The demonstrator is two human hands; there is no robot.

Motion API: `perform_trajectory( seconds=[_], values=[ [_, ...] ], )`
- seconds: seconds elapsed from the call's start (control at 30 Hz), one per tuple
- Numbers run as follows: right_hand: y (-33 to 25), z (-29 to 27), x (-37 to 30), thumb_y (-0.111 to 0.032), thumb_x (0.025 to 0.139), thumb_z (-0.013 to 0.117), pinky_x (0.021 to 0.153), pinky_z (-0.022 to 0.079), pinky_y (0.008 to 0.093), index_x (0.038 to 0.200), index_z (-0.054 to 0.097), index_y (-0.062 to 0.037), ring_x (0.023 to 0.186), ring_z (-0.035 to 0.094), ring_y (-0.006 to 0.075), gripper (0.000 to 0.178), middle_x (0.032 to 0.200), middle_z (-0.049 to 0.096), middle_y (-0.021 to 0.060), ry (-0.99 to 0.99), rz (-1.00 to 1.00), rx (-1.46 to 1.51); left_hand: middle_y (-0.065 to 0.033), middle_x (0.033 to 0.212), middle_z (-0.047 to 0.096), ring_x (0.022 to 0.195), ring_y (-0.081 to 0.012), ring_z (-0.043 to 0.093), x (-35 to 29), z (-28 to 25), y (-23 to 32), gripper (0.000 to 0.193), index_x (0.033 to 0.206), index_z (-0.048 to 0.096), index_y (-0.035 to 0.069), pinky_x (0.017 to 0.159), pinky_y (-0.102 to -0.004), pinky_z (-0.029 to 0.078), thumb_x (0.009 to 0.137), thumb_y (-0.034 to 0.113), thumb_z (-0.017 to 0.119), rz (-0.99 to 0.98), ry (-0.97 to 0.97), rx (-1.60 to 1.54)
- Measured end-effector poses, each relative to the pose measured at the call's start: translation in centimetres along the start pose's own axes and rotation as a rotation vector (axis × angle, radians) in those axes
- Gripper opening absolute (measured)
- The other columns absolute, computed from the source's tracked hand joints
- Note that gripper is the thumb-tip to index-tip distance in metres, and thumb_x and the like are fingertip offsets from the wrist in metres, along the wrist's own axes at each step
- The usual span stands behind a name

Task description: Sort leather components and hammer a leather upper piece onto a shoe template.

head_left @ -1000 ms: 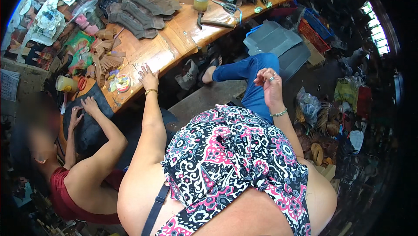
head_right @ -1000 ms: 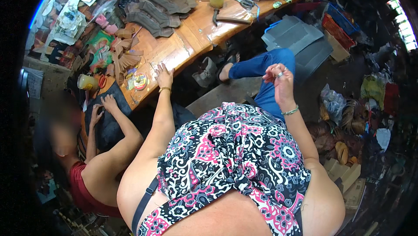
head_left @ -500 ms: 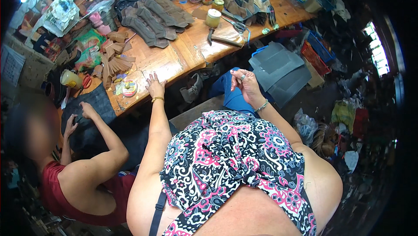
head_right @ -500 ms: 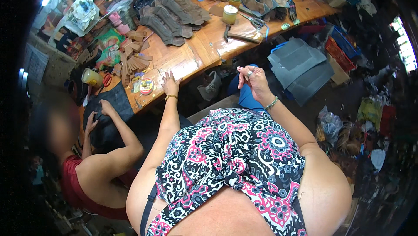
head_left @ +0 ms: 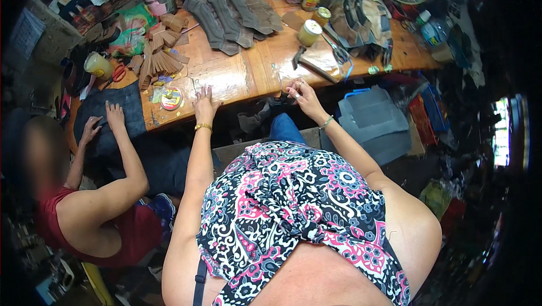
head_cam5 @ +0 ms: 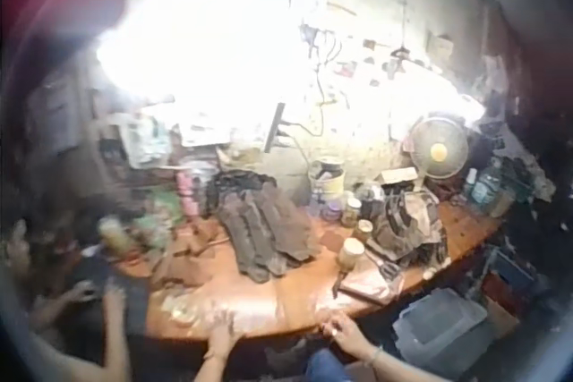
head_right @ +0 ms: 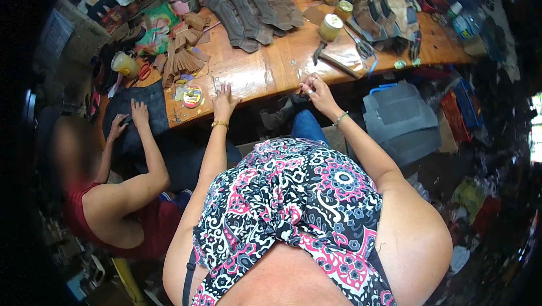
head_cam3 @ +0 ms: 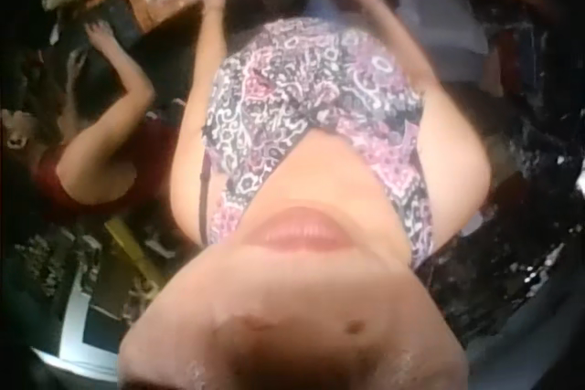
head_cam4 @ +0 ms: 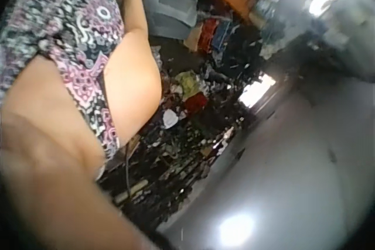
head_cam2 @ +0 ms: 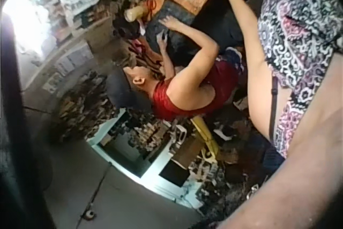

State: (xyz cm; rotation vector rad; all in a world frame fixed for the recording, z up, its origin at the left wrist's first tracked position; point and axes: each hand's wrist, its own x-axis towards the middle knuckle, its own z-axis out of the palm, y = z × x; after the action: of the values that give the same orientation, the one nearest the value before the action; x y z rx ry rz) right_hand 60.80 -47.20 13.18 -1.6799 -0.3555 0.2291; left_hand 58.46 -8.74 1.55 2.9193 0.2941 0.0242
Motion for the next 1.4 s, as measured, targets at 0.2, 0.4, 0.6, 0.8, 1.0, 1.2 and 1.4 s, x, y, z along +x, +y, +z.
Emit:
perform_trajectory(
  seconds=[0.2,0.4,0.6,0.8,1.0,1.2,1.4],
  values=[
    [7.7,-1.4,3.4,0.001,0.092,0.053,0.088,0.047,0.0464,0.1,0.053,0.0012,0.099,0.055,0.0434,0.009,0.106,0.053,0.0225,0.132,-0.366,-0.648,-0.0115,0.164,0.035,0.15,-0.0379,0.034,-1.0,-1.8,0.8,0.088,0.156,0.043,0.017,0.115,-0.0605,0.034,0.081,0.043,0.081,0.173,0.083,-0.106],
    [8.0,1.0,1.8,-0.036,0.092,0.068,0.12,0.023,0.0581,0.15,0.047,-0.0116,0.149,0.03,0.0386,0.065,0.16,0.032,0.0211,-0.006,-0.312,-1.26,-0.0101,0.165,0.034,0.151,-0.0368,0.032,-4.0,-1.9,-1.3,0.092,0.158,0.039,0.022,0.117,-0.0621,0.031,0.079,0.041,0.082,0.253,0.095,-0.176],
    [8.1,2.3,-2.1,-0.043,0.096,0.062,0.123,0.019,0.0579,0.16,0.032,-0.0139,0.156,0.016,0.0383,0.076,0.169,0.012,0.022,-0.114,-0.31,-1.254,-0.005,0.166,0.033,0.151,-0.0314,0.035,-5.1,-1.0,-3.3,0.095,0.159,0.036,0.029,0.115,-0.0612,0.037,0.077,0.042,0.083,0.2,0.044,-0.147],
    [10.3,5.1,-3.3,-0.047,0.1,0.055,0.124,0.013,0.059,0.164,0.023,-0.0153,0.158,0.008,0.0357,0.079,0.171,0.007,0.0198,-0.112,-0.188,-1.22,-0.0032,0.166,0.033,0.151,-0.0314,0.033,-4.0,-1.7,-4.4,0.094,0.156,0.041,0.029,0.117,-0.0491,0.039,0.074,0.035,0.086,0.202,-0.053,-0.192],
    [9.3,4.2,3.6,-0.047,0.101,0.054,0.124,0.009,0.0587,0.164,0.021,-0.0143,0.159,0.006,0.0359,0.079,0.171,0.004,0.0194,-0.113,-0.153,-1.235,-0.0057,0.165,0.034,0.15,-0.0329,0.034,3.9,-2.2,-3.5,0.093,0.155,0.045,0.024,0.117,-0.041,0.041,0.072,0.027,0.089,0.17,-0.001,-0.275],
    [8.2,5.5,13.0,-0.046,0.1,0.054,0.124,0.007,0.0574,0.164,0.022,-0.0139,0.159,0.004,0.0356,0.078,0.172,0.004,0.0192,-0.151,-0.187,-1.244,-0.0105,0.169,0.021,0.15,-0.0446,0.028,10.9,-3.2,-4.4,0.1,0.158,0.039,0.017,0.12,-0.0423,0.037,0.072,0.029,0.09,0.0,-0.074,-0.227],
    [9.2,6.2,15.6,-0.044,0.1,0.055,0.124,0.008,0.0572,0.164,0.022,-0.0131,0.159,0.004,0.0352,0.079,0.172,0.003,0.0187,-0.171,-0.23,-1.221,-0.0107,0.17,0.019,0.152,-0.0451,0.024,12.9,-2.3,-5.5,0.107,0.159,0.034,0.014,0.116,-0.0437,0.042,0.071,0.033,0.09,-0.051,-0.066,-0.162]
  ],
)
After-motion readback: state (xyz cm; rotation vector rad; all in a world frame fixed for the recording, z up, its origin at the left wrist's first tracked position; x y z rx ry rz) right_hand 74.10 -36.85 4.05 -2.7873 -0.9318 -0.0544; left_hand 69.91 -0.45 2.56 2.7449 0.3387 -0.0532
